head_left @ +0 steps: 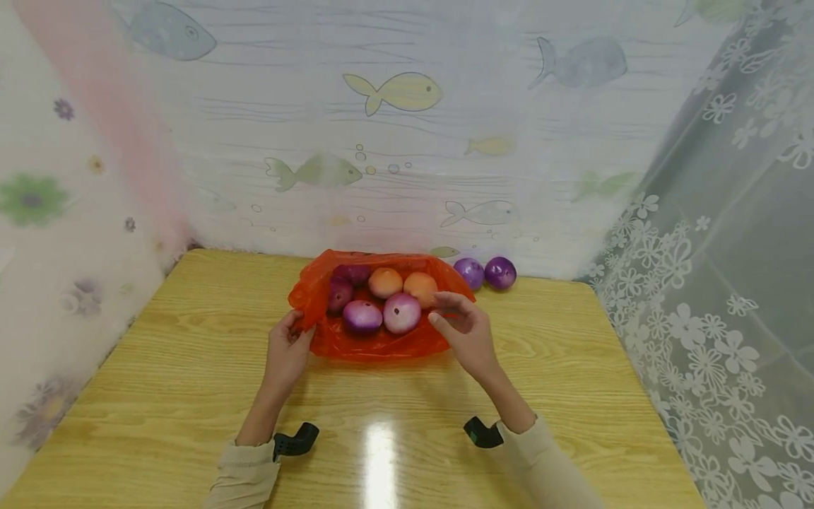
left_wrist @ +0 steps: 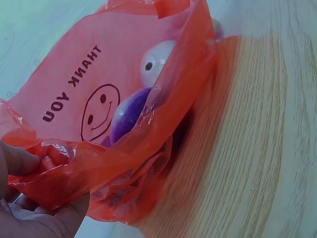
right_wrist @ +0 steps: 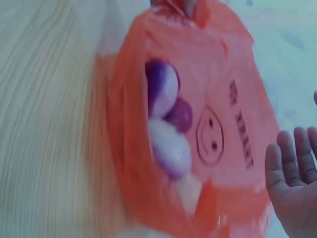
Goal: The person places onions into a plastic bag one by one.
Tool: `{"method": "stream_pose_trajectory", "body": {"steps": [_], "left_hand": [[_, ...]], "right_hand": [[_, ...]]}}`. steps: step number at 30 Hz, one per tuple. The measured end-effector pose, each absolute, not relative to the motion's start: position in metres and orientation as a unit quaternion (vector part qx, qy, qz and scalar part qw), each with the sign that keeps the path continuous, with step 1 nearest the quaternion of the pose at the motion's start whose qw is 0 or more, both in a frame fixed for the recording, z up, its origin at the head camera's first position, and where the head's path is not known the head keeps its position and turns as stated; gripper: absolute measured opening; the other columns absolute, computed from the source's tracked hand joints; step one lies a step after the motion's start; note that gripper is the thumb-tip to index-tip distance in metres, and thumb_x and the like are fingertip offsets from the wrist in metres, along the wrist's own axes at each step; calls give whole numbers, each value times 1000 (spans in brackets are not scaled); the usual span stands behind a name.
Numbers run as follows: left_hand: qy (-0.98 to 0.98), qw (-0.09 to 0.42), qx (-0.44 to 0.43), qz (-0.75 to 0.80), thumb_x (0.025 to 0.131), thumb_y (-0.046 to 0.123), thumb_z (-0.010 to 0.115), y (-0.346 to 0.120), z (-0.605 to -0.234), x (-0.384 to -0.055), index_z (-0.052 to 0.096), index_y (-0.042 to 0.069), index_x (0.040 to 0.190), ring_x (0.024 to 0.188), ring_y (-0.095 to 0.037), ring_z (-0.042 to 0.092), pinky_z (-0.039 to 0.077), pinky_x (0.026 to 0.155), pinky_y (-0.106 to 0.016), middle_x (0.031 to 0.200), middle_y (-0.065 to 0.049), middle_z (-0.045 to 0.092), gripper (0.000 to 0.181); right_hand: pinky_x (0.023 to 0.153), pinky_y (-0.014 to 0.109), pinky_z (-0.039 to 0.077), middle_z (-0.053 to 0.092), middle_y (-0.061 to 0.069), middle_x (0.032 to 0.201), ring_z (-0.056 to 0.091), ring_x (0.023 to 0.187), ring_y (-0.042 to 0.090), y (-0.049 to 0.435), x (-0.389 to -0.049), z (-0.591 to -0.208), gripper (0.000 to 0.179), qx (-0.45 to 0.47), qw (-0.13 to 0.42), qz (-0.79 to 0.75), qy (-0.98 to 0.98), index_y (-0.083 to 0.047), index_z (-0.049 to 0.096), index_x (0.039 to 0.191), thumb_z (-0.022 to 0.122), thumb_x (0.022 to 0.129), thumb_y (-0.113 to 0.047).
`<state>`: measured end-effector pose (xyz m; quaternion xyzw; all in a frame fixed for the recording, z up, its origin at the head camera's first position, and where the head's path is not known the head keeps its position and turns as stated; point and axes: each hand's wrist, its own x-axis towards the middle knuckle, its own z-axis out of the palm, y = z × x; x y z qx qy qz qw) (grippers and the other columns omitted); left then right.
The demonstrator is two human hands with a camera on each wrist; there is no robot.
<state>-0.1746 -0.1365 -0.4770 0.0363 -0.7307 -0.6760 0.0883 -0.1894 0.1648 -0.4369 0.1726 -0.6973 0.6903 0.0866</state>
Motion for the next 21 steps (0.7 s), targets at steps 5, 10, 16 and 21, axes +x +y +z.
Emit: {"method": "stream_pose_trajectory", "body": {"steps": [5,10,16,21], "left_hand": [[-729,95,39,-676,103,-2,51,-136,-477,-174,55,-10,123,96,1,58,49,83,-10,124,-23,60,22],[-725,97,41,-680,103,-2,52,-137,-476,-173,54,-11,123,94,0,57,48,82,-11,123,-22,61,22],[-729,92,43,-677,103,0,51,-140,-478,-173,54,-10,127,95,0,57,48,83,-11,125,-22,60,25],[-731,81,42,-676,105,2,49,-141,-478,-172,53,-9,133,97,-1,56,48,83,-11,131,-25,57,30]], "right_hand": [[88,23,55,71,4,104,67,100,15,196,-190,-448,29,150,139,709,-675,18,60,118,66,92,8],[84,20,55,71,2,98,68,93,9,224,-193,-463,25,119,180,708,-672,19,62,115,66,91,11],[83,18,55,70,-5,94,67,89,6,257,-205,-484,19,40,189,687,-701,6,69,113,67,94,5],[79,15,52,69,-6,94,65,87,5,276,-217,-489,21,-2,169,653,-739,8,67,115,67,95,0]]}}
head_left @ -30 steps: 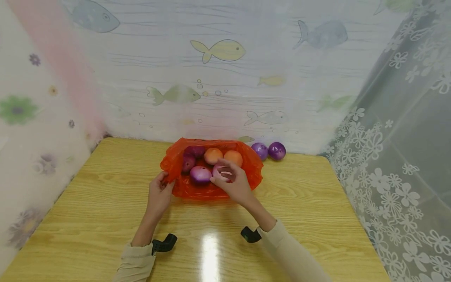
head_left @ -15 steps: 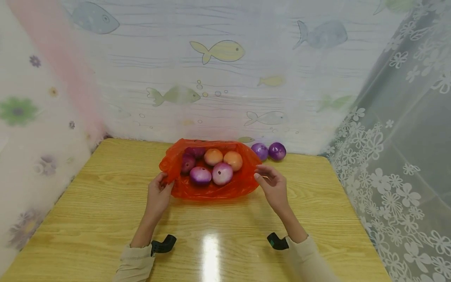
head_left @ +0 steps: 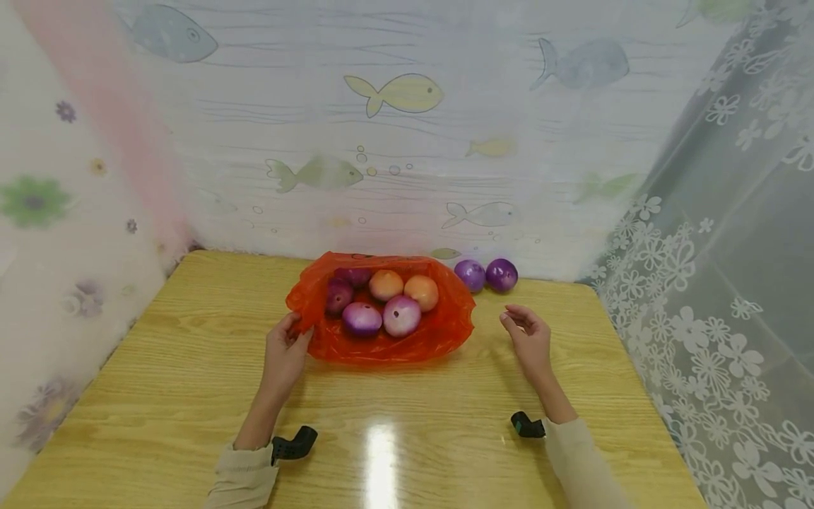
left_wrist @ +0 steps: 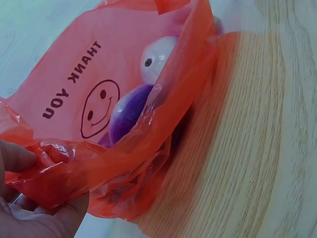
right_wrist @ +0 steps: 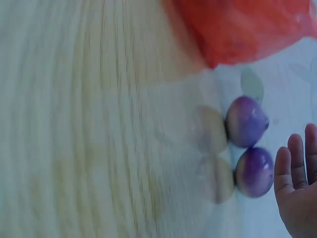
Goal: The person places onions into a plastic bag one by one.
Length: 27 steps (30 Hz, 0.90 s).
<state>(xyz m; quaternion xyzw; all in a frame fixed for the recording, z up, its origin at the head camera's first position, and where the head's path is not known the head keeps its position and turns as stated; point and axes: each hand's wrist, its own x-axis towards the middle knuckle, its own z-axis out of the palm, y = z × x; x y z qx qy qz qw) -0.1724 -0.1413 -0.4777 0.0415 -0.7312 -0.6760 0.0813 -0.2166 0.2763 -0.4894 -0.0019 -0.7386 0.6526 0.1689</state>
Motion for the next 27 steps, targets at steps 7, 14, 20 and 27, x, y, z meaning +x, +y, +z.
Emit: {"method": "stream_pose_trajectory", "body": {"steps": [7,14,20,27], "left_hand": [[-728,76,44,-680,106,5,48,-141,-476,-172,52,-7,138,99,1,57,48,85,-10,136,-26,56,34],[-727,79,42,-680,106,6,49,-140,-476,-173,52,-6,139,97,-1,56,48,82,-11,133,-23,57,35],[-727,83,34,-681,106,6,49,-140,-473,-171,54,-6,136,95,-7,54,47,79,-14,130,-22,57,32],[-739,85,34,-667,105,4,49,-145,-475,-171,54,-7,135,96,-9,54,48,80,-13,129,-22,58,32]], "right_hand": [[72,17,53,67,3,103,63,87,7,290,-233,-483,28,-26,141,622,-770,12,65,117,70,92,1],[79,10,46,59,25,129,55,97,9,316,-268,-509,45,-34,119,555,-823,10,58,133,70,96,-11],[82,11,42,52,28,139,51,114,31,328,-283,-506,53,-37,107,516,-849,7,51,141,70,95,-12],[105,49,42,40,29,151,43,130,46,323,-302,-501,68,-27,101,490,-866,7,40,149,74,93,-13]]}}
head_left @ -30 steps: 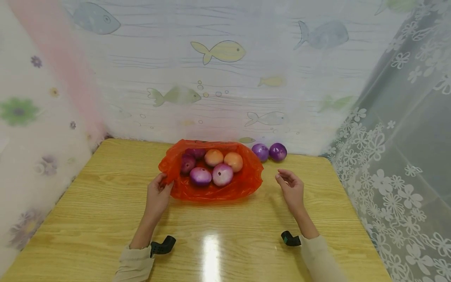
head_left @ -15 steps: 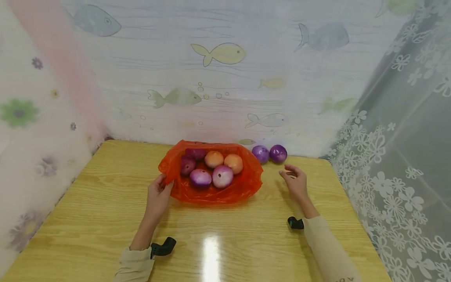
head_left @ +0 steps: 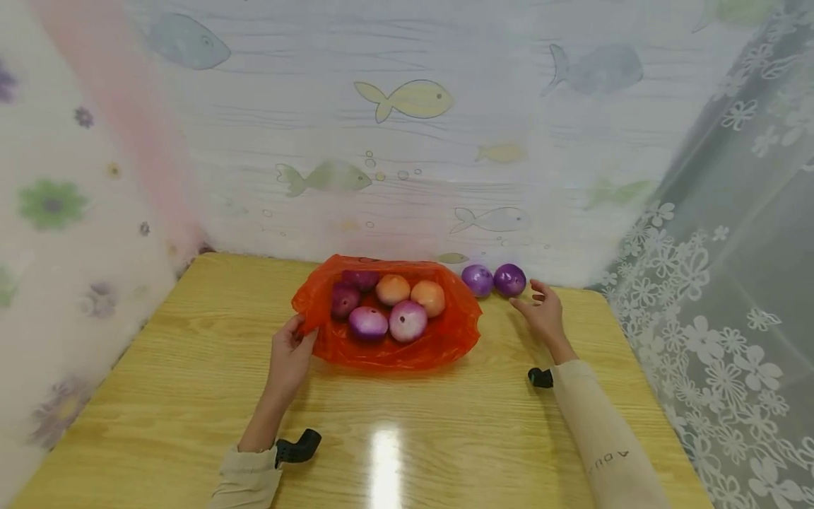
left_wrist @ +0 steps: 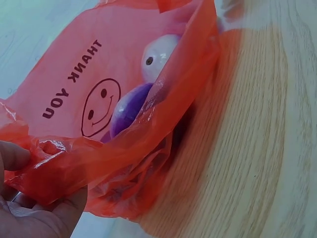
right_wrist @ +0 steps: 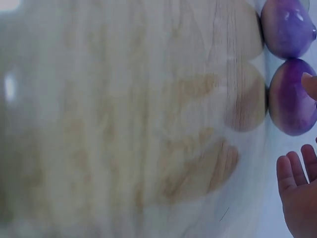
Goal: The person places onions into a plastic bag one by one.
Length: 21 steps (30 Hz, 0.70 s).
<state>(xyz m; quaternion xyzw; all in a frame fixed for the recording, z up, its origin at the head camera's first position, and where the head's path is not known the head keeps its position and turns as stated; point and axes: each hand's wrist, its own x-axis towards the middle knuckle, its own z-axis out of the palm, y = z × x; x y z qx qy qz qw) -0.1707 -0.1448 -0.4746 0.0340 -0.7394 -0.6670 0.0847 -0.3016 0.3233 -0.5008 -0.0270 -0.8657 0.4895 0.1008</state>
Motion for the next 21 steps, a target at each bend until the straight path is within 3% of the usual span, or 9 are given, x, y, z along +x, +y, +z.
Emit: {"method": "stream_pose_trajectory", "body": {"steps": [3,11,16,21], "left_hand": [[-740,83,34,-666,105,5,49,-145,-475,-171,54,-6,134,97,-9,55,48,81,-13,129,-22,58,31],[-741,86,38,-665,105,4,50,-144,-473,-170,56,-7,131,94,-6,55,48,80,-14,127,-24,59,29],[-742,87,37,-664,105,3,50,-143,-472,-169,57,-6,131,94,-8,55,48,80,-14,126,-23,59,28],[-737,84,42,-669,105,3,50,-142,-471,-168,56,-7,131,95,-6,55,48,80,-14,127,-23,58,29]], "right_hand": [[110,55,37,34,29,156,38,134,47,320,-311,-500,76,-25,99,476,-873,6,34,153,75,93,-15],[116,56,33,27,27,162,34,142,47,313,-329,-500,87,-52,58,473,-878,5,24,157,77,91,-15],[116,53,35,30,31,158,38,141,46,311,-334,-507,90,-58,46,494,-866,5,21,158,77,89,-10],[116,53,35,35,32,154,42,137,46,309,-337,-512,88,-56,71,502,-860,6,25,156,79,87,-8]]}}
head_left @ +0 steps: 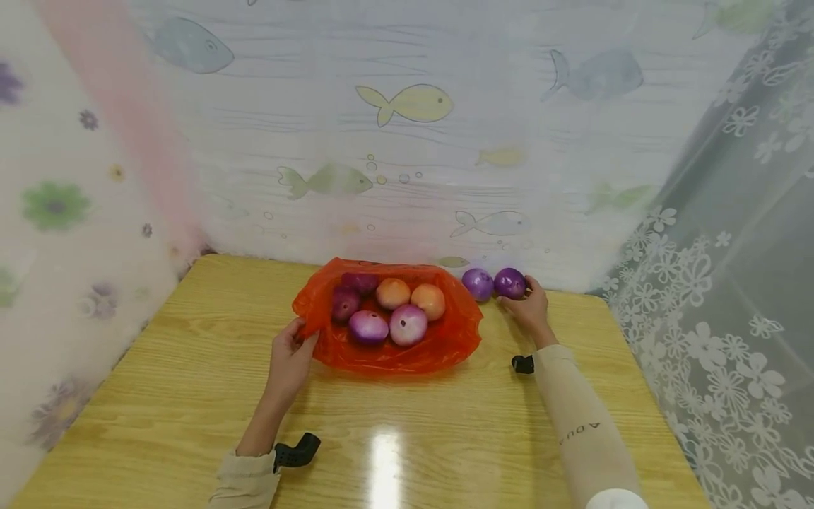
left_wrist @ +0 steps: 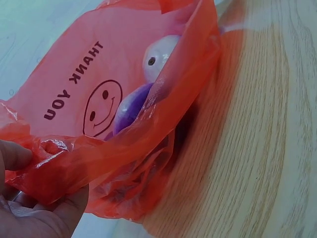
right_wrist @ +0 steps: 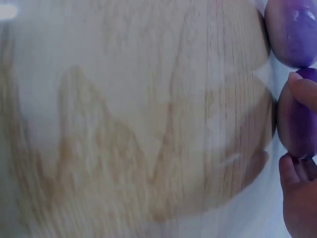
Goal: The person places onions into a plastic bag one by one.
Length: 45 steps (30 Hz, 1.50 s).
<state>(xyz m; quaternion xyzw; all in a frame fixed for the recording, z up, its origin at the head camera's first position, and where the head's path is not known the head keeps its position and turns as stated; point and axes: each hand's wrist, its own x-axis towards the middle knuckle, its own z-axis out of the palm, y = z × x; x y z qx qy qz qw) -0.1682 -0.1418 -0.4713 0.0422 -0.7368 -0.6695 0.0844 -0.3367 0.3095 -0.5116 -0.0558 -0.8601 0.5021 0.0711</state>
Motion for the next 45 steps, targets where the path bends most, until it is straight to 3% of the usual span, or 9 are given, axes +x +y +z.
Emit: {"method": "stream_pose_trajectory", "body": {"steps": [7,14,35,38,45], "left_hand": [[-734,73,43,-674,106,4,48,-142,-471,-166,54,-7,135,100,-3,56,47,84,-12,134,-23,56,32],[-730,80,43,-677,106,4,48,-143,-472,-167,54,-7,133,98,-4,55,48,83,-12,131,-23,56,30],[-734,77,42,-674,106,3,48,-143,-474,-170,53,-7,135,97,-6,55,49,82,-13,129,-20,57,31],[-731,76,43,-677,106,3,48,-142,-475,-171,53,-6,135,98,-6,56,49,83,-13,129,-20,57,31],[-728,81,44,-679,105,3,50,-140,-474,-172,55,-7,132,95,-4,56,48,82,-13,126,-21,59,29]], "right_hand": [[114,53,38,39,30,152,45,134,44,307,-334,-516,85,-65,101,519,-846,5,32,154,81,86,-9],[108,50,45,44,31,148,51,130,43,304,-332,-516,87,-89,128,541,-827,4,38,153,85,81,-10],[108,47,45,44,25,149,51,131,36,298,-301,-512,83,-141,169,593,-775,0,45,151,87,79,-9],[105,41,48,45,24,149,52,129,33,296,-295,-509,82,-141,175,601,-767,0,47,149,87,78,-8],[83,11,49,48,23,147,55,125,33,287,-276,-497,81,-118,194,627,-745,2,50,147,89,75,-5]]}}
